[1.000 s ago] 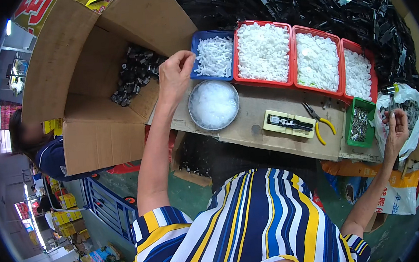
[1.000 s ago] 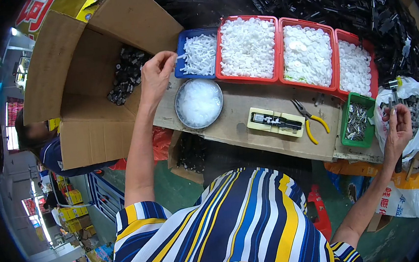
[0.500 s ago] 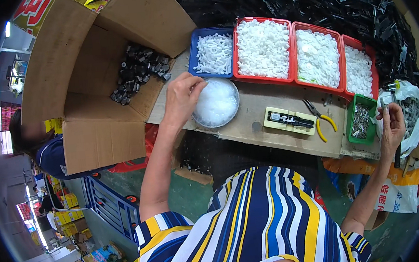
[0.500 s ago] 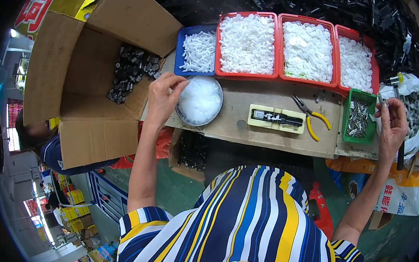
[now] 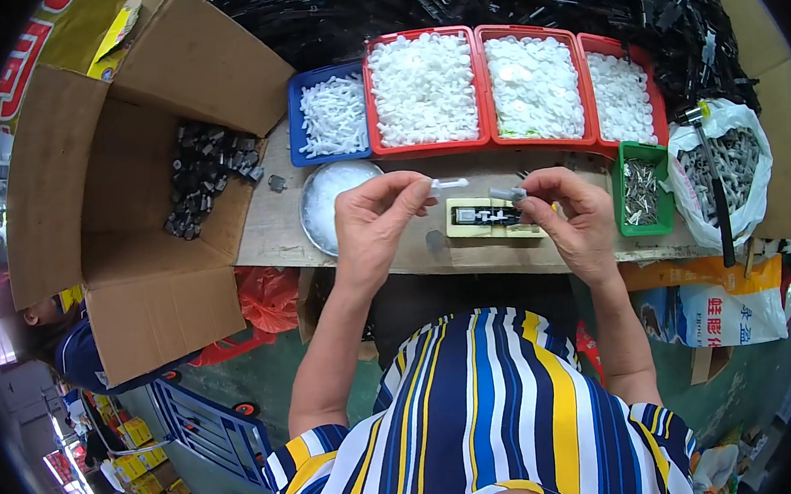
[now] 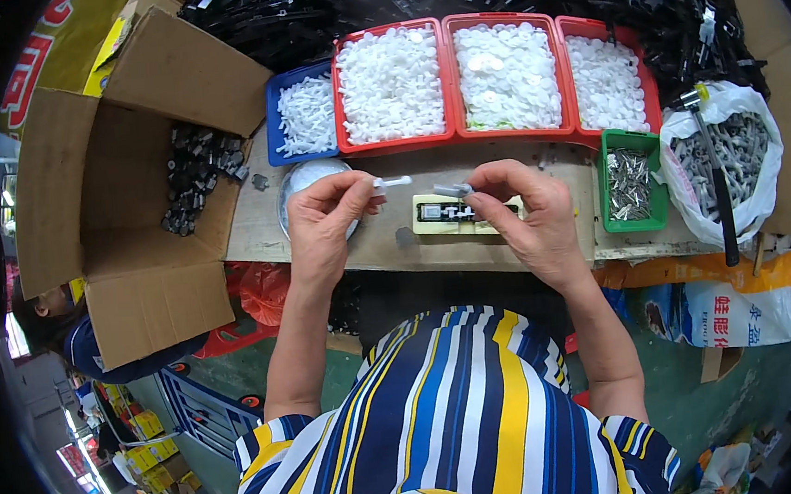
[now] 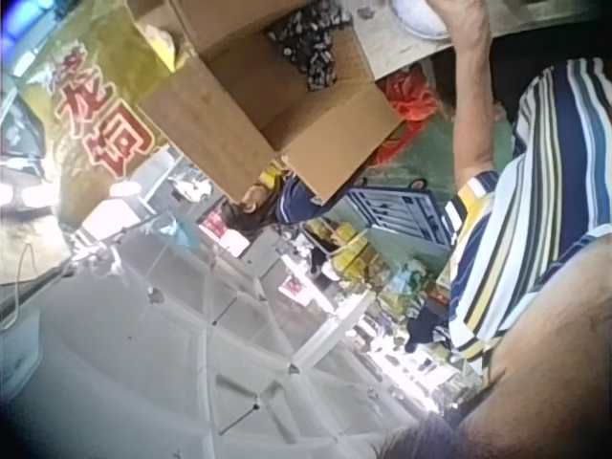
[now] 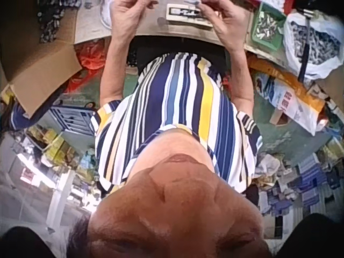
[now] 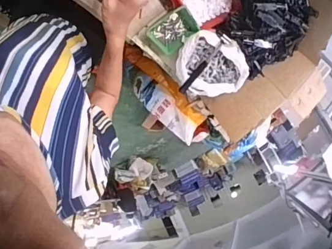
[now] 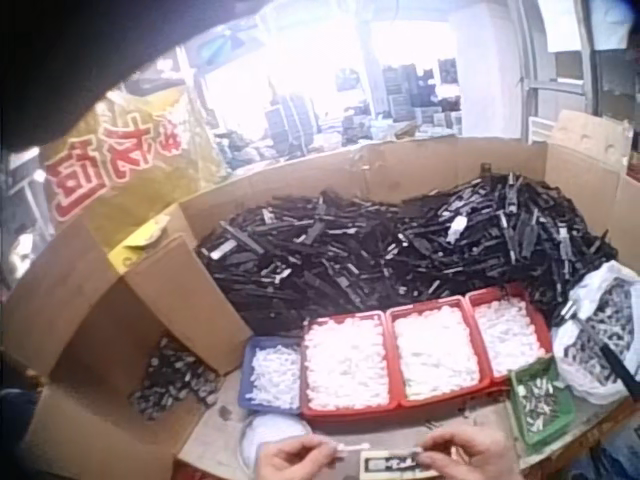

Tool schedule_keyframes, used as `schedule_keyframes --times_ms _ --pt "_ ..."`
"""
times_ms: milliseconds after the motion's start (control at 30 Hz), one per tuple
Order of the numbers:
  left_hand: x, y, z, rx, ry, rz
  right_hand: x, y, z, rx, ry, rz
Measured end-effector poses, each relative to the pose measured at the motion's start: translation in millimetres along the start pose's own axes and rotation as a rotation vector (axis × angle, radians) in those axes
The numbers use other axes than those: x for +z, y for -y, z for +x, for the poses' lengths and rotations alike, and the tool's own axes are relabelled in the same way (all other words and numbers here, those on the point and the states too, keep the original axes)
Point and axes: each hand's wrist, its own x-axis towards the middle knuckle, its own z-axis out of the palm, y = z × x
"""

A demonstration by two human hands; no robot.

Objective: The person assembles small lock components at a workbench. They pick a white plastic piece and a metal pin, place them into a wooden jig, and use a hammer to strike the pin. They then use pliers to remove the assembled unit and place it into a cardboard box. This process is repeated continuously throughout the clip.

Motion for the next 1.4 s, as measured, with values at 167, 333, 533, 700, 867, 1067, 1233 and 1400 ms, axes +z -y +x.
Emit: schedule_keyframes --times_ms 167,333,533,700,867,1067,1233,1400 --pt "21 7 2 -0.026 0.088 0.017 -7 -1 -2 0.011 -0.008 -0.002" --pt "26 11 4 -0.074 0.132 0.010 -14 -3 -3 -0.116 0.003 -0.085" --pt "30 11 7 -0.293 0.145 -0.127 -16 -11 -3 -0.119 0.067 0.122" --pt "34 17 4 -0.333 0.149 -0.187 -23 -19 -7 0.177 0.142 0.350" --pt "43 18 2 -0.302 0.141 -0.147 -20 -15 -11 0.214 0.111 0.335" --pt "39 20 9 -0.515 0.296 -0.048 -24 -21 -14 0.238 0.097 0.351" --pt "40 33 10 -0.043 0.232 0.566 -31 -28 -17 0.304 0.058 0.304" --pt "45 47 11 0.441 0.267 0.775 -37 -47 -21 0.364 0.013 0.181"
